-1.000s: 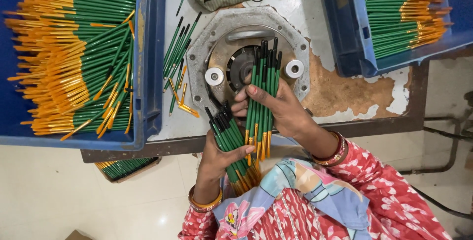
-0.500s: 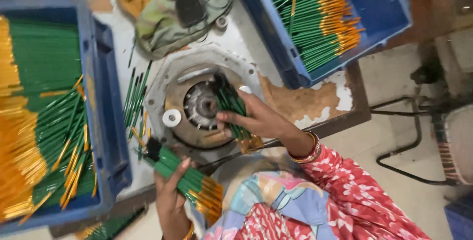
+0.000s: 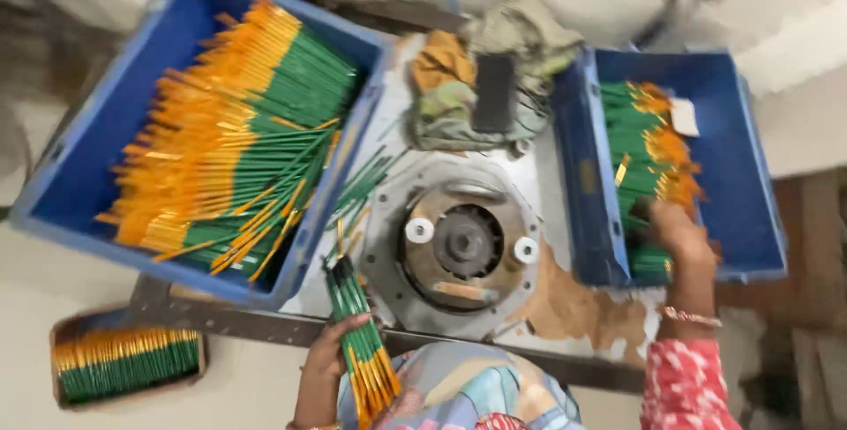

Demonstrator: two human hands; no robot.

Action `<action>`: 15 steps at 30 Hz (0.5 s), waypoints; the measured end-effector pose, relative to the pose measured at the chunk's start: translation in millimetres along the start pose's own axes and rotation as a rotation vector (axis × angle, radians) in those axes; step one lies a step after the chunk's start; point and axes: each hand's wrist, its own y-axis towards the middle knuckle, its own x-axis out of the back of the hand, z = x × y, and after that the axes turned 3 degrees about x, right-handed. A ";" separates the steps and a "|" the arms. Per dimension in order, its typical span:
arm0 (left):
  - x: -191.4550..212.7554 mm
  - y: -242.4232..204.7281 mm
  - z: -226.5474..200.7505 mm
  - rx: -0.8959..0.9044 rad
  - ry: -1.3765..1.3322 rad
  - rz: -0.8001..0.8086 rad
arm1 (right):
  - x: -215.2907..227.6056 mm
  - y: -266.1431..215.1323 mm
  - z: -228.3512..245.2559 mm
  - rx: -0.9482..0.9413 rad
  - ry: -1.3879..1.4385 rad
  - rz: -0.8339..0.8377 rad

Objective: The person repeatedly inserts green and yellow pencils into a rotating sharpening machine, removes them, and places them into a blue bin. The person handles the pencils by hand and uses the machine to sharpen the tips.

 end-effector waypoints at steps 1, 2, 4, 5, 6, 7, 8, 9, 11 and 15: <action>-12.5 -1.8 -7.1 0.021 -0.010 0.119 | 38.7 -1.8 27.9 0.030 0.037 -0.184; -26.3 -2.2 -15.4 0.038 -0.014 0.237 | 76.3 -5.0 53.0 0.061 0.086 -0.365; -41.8 -11.5 -22.7 -0.025 -0.054 0.344 | 175.4 24.8 163.8 0.208 0.126 -0.480; -49.6 -14.8 -29.5 -0.039 -0.055 0.459 | 219.1 16.3 220.9 0.295 0.177 -0.581; -51.7 -17.5 -34.0 -0.068 -0.063 0.458 | 240.2 43.8 260.9 0.324 0.178 -0.593; -54.9 -20.1 -36.0 -0.068 -0.086 0.509 | 259.1 62.0 296.1 0.421 0.182 -0.629; -59.6 -21.3 -37.3 -0.067 -0.108 0.560 | 278.1 80.6 329.6 0.519 0.186 -0.664; -56.3 -16.7 -30.5 -0.074 -0.106 0.565 | 291.1 110.6 360.2 0.522 0.184 -0.672; -50.0 -5.8 -19.1 -0.027 -0.122 0.539 | 317.9 170.5 419.2 0.700 0.398 -0.633; -48.0 2.7 -25.5 0.086 -0.017 0.387 | 321.0 319.3 491.0 0.677 0.238 -0.790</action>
